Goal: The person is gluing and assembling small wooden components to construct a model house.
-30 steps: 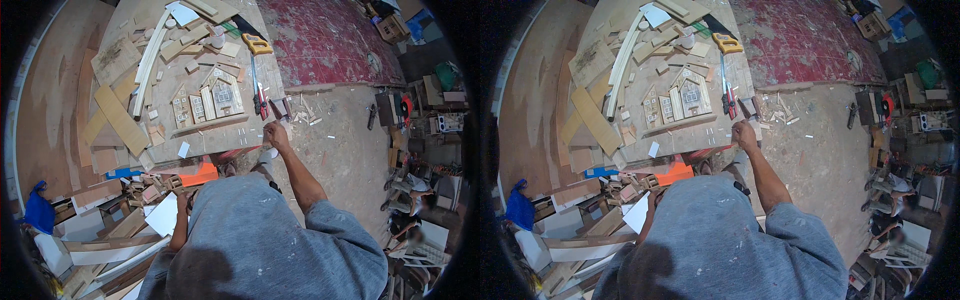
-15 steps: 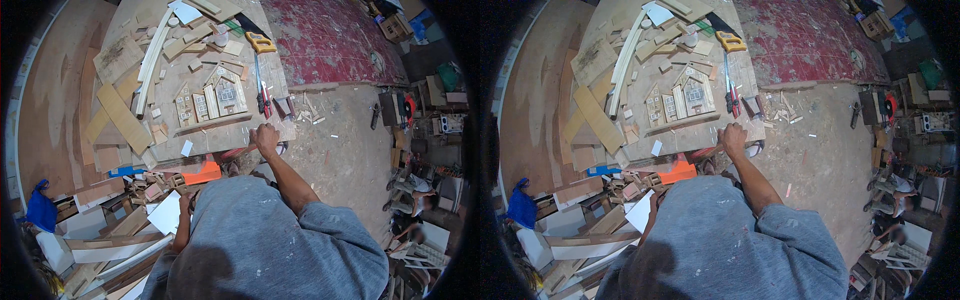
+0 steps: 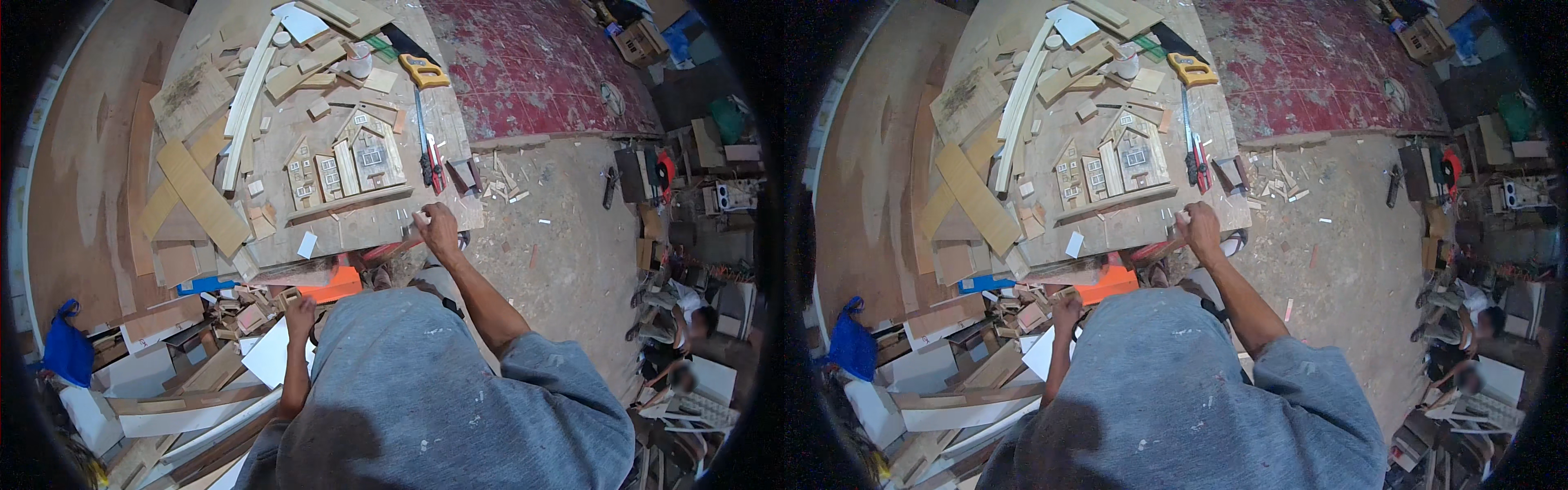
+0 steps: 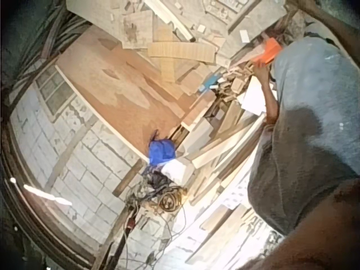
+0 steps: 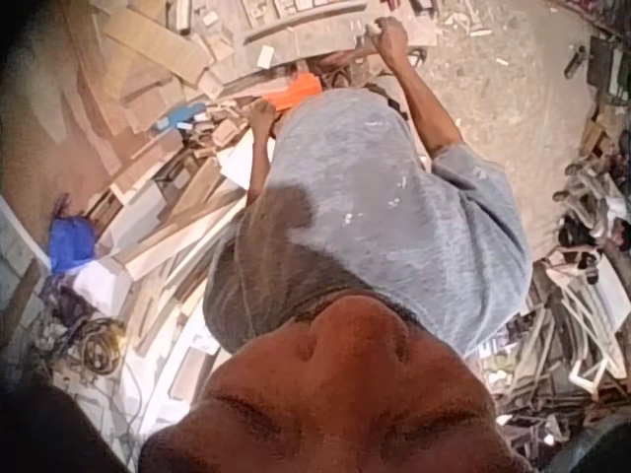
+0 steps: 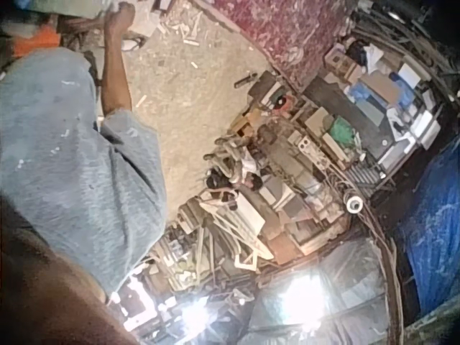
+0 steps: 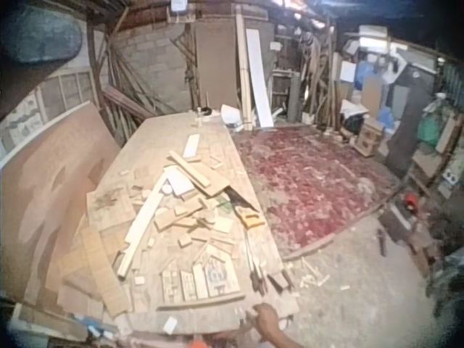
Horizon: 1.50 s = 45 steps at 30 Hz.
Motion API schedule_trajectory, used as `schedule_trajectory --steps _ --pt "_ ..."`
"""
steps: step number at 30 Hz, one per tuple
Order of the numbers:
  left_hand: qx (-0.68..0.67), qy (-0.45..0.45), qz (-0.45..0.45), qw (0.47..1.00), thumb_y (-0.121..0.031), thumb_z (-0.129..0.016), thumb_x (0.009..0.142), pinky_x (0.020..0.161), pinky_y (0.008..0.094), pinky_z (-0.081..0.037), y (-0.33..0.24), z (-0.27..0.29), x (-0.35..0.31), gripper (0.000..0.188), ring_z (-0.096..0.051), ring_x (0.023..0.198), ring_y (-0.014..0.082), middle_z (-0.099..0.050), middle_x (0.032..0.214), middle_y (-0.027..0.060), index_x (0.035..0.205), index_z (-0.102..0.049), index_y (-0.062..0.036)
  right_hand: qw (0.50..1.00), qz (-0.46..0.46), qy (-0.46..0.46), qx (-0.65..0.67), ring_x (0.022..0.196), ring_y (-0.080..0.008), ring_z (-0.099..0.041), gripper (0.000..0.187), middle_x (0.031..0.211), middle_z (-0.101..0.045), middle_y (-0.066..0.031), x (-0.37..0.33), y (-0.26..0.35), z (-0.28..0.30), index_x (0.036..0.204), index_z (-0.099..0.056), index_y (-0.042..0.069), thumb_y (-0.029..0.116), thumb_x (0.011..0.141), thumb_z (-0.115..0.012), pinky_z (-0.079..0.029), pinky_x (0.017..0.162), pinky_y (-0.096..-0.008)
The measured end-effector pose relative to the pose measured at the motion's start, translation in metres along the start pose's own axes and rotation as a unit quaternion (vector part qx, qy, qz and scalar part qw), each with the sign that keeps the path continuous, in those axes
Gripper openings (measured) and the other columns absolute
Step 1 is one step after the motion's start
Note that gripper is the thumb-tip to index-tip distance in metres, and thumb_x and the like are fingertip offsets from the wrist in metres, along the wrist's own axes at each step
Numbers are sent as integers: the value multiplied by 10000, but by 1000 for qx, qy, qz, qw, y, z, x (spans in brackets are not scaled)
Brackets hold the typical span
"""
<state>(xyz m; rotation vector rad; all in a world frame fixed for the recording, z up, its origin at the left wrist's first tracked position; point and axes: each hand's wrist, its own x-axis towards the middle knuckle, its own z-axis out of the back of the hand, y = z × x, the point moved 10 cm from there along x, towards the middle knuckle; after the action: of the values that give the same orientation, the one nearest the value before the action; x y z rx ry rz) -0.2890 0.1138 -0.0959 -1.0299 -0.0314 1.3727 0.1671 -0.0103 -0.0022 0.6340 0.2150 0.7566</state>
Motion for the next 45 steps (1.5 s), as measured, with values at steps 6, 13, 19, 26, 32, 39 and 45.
schedule_trajectory --steps 6,13,19,26,32,39,45 --pt "-229 255 -31 939 -201 -618 980 733 291 -556 -241 -41 -30 256 -693 856 175 -728 960 124 1119 -663 10 967 172 93 166 878 -352 -621 263 895 -623 -174 -52 123 39 960 -653 -6 198 817 -734 -503 764 -430" --pt "-383 430 33 817 -200 -662 952 694 265 -549 -278 -101 -50 204 -692 830 168 -728 891 134 1038 -649 -16 960 207 102 156 887 -342 -622 244 940 -625 -156 -68 139 63 994 -648 -7 165 839 -724 -513 767 -417" --pt "-413 454 39 789 -138 -687 928 726 269 -559 -279 -124 -48 158 -687 834 164 -717 981 117 1021 -667 -12 954 231 65 178 913 -331 -626 287 966 -631 -147 -76 131 85 1063 -648 0 116 819 -747 -516 774 -405" --pt "-451 454 37 767 -114 -685 927 803 296 -561 -303 -120 -62 176 -684 886 161 -711 1016 96 1062 -659 -4 951 135 53 273 889 -258 -650 308 1020 -653 -135 -75 120 96 1105 -653 -1 65 821 -751 -517 755 -345" --pt "-448 431 -20 783 -107 -680 926 788 274 -575 -320 -103 -71 199 -699 892 151 -721 1015 90 1106 -642 -29 942 144 15 301 812 -200 -638 271 970 -662 -114 -74 123 105 1073 -670 1 43 817 -749 -508 704 -303" --pt "-407 385 -49 827 -96 -681 925 685 255 -592 -316 -88 -71 218 -698 810 132 -716 956 79 1110 -628 7 935 167 24 311 804 -184 -636 285 966 -657 -101 -76 128 102 1074 -673 10 49 805 -758 -507 698 -291" --pt "-391 383 -51 835 -101 -677 929 673 247 -587 -311 -80 -71 234 -691 797 124 -716 949 80 1125 -617 12 935 165 47 311 791 -156 -621 267 949 -645 -81 -76 141 99 1048 -666 9 39 796 -750 -499 688 -272"
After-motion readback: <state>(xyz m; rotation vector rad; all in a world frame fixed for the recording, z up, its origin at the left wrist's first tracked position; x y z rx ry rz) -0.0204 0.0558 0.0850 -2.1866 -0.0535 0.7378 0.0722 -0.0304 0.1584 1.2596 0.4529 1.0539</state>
